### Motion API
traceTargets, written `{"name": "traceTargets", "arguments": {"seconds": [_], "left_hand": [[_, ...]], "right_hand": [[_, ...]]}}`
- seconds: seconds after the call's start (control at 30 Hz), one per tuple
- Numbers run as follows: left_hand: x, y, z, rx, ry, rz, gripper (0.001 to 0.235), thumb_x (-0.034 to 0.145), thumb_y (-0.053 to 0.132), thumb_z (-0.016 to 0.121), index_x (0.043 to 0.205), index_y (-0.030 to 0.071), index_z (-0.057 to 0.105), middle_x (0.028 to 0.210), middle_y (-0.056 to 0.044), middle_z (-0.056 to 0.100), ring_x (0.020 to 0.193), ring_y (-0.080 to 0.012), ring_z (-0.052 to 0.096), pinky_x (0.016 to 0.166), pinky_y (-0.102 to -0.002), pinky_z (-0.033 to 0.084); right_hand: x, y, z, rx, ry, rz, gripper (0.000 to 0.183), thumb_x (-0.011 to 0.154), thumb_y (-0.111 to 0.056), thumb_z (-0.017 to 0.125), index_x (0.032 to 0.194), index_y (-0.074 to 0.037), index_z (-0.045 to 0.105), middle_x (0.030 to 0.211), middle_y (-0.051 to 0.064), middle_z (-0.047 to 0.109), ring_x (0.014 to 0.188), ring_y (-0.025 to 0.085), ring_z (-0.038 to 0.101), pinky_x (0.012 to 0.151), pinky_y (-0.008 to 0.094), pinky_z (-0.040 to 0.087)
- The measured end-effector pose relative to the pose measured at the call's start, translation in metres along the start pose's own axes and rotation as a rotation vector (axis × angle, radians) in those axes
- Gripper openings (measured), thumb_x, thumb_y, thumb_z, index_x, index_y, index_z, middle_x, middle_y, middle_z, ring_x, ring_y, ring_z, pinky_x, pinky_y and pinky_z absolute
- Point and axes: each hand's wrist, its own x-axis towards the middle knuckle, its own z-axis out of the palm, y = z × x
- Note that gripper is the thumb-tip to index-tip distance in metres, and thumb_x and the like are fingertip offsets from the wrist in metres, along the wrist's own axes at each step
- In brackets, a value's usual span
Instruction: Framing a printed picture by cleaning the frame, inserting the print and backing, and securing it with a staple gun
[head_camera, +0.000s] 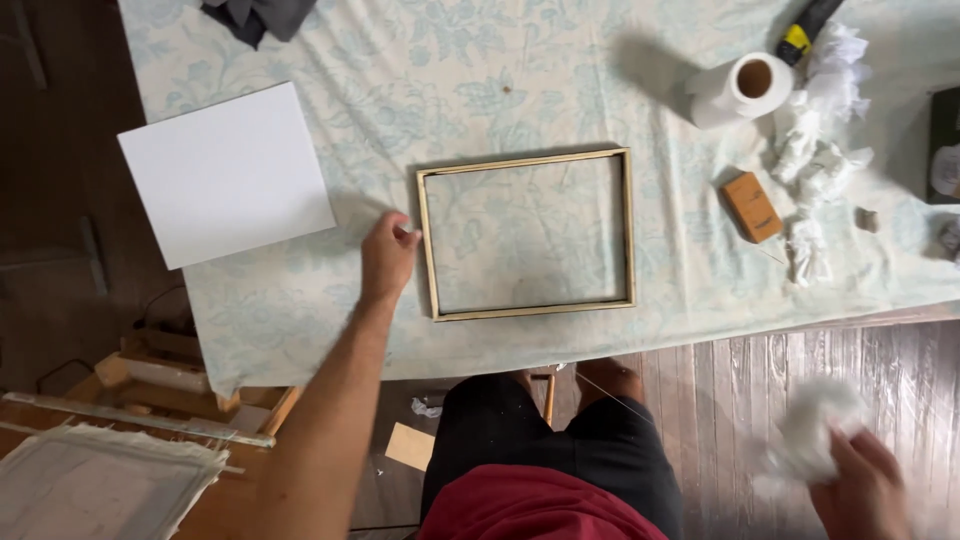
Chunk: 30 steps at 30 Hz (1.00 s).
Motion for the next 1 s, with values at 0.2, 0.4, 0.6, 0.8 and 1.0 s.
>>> {"name": "traceTargets", "arguments": {"seconds": [0.2, 0.4, 0.6, 0.8, 1.0], "left_hand": [[-0.018, -0.007, 0.016, -0.503, -0.058, -0.531, 0.02, 0.089, 0.009, 0.075, 0.109, 0.006, 0.074, 0.087, -0.009, 0.074, 0.063, -0.0176, 0.068, 0.057, -0.031, 0.065], [-0.022, 0.024, -0.005, -0.504, -0.112, -0.614, 0.024, 0.092, 0.008, 0.073, 0.116, 0.007, 0.073, 0.097, -0.009, 0.072, 0.078, -0.0204, 0.07, 0.065, -0.031, 0.066], [-0.022, 0.032, -0.009, -0.544, -0.12, -0.652, 0.025, 0.093, 0.008, 0.072, 0.118, 0.007, 0.073, 0.097, -0.009, 0.072, 0.083, -0.0207, 0.071, 0.069, -0.033, 0.066], [-0.023, 0.038, -0.013, -0.529, -0.15, -0.653, 0.027, 0.092, 0.01, 0.071, 0.119, 0.008, 0.073, 0.094, -0.007, 0.069, 0.082, -0.0206, 0.069, 0.07, -0.035, 0.067], [-0.023, 0.043, -0.013, -0.501, -0.154, -0.647, 0.025, 0.093, 0.01, 0.071, 0.118, 0.009, 0.073, 0.093, -0.007, 0.067, 0.08, -0.0202, 0.07, 0.069, -0.033, 0.068]], "right_hand": [[0.09, -0.133, 0.094, 0.058, -0.283, 0.247, 0.043, 0.103, -0.031, 0.06, 0.074, 0.0, 0.052, 0.068, 0.009, 0.046, 0.062, 0.023, 0.042, 0.056, 0.04, 0.033], [0.161, -0.118, 0.173, 0.466, -0.462, 0.204, 0.032, 0.097, -0.024, 0.068, 0.076, -0.004, 0.055, 0.071, 0.003, 0.047, 0.068, 0.017, 0.045, 0.061, 0.034, 0.033], [0.21, -0.093, 0.199, 0.59, -0.55, 0.217, 0.023, 0.099, -0.021, 0.07, 0.092, 0.001, 0.068, 0.08, 0.007, 0.062, 0.075, 0.019, 0.056, 0.065, 0.036, 0.043], [0.222, -0.086, 0.204, 0.552, -0.588, 0.206, 0.023, 0.1, -0.022, 0.068, 0.094, 0.0, 0.069, 0.08, 0.003, 0.059, 0.077, 0.017, 0.052, 0.066, 0.036, 0.039], [0.224, -0.084, 0.21, 0.515, -0.58, 0.203, 0.025, 0.1, -0.021, 0.068, 0.106, 0.003, 0.07, 0.091, 0.006, 0.063, 0.088, 0.02, 0.055, 0.074, 0.037, 0.043]]}}
